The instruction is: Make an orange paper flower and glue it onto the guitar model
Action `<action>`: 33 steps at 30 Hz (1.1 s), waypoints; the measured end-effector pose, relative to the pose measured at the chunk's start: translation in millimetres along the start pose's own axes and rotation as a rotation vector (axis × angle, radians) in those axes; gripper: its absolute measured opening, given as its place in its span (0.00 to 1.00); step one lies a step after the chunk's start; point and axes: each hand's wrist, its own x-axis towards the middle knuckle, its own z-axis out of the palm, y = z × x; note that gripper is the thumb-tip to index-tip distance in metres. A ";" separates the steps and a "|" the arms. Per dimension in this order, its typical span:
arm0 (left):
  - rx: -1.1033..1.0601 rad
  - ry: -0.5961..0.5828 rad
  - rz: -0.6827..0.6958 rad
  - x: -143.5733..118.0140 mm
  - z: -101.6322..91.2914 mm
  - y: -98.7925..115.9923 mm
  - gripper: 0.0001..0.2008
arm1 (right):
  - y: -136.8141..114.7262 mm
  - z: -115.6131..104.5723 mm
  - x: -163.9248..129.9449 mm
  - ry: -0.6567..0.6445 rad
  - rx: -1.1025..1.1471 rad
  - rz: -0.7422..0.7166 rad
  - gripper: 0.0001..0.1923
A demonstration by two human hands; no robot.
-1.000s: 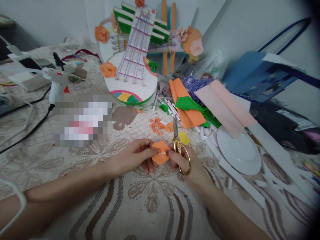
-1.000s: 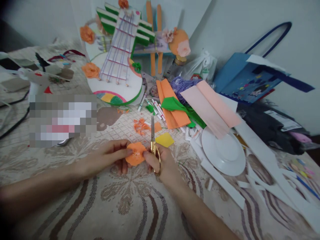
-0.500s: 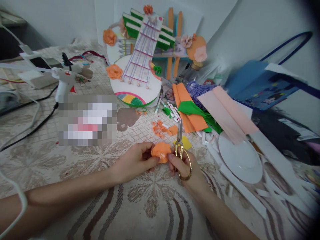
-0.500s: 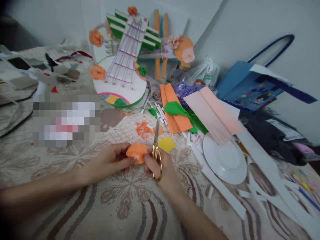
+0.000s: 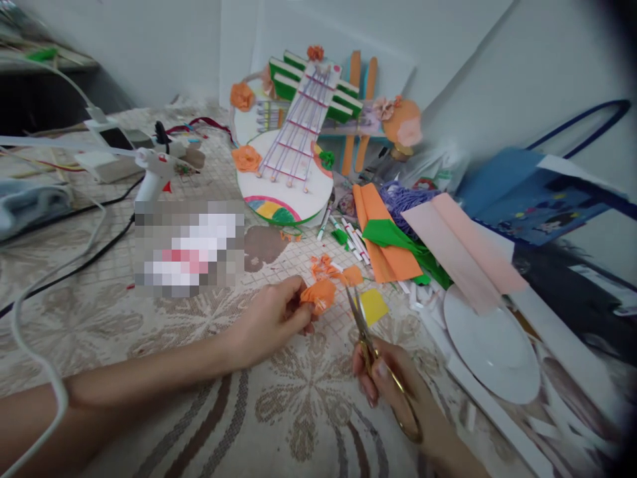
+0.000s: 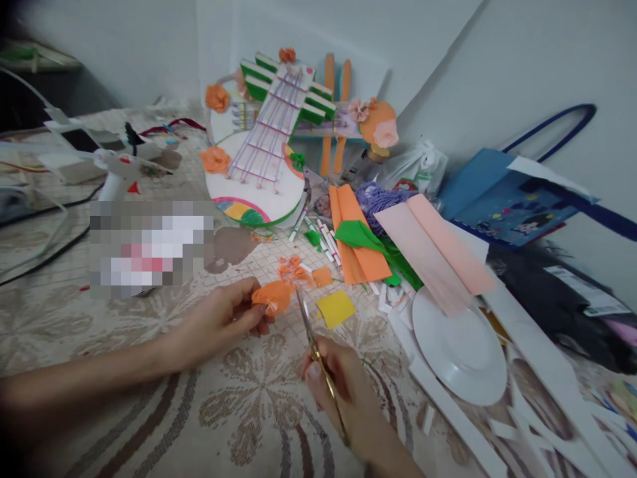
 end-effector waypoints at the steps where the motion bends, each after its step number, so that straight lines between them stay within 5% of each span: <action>1: -0.038 -0.005 -0.009 1.4 -0.1 -1.3 0.07 | 2.7 -2.2 -0.9 -0.035 -0.007 0.028 0.25; 7: -0.116 -0.023 -0.047 7.4 -2.5 -6.2 0.07 | 14.3 -8.1 0.1 -0.117 0.011 0.204 0.27; 33: -0.154 -0.046 -0.067 9.5 -2.6 -5.0 0.08 | 8.1 -2.5 -1.1 -0.096 -0.239 0.222 0.18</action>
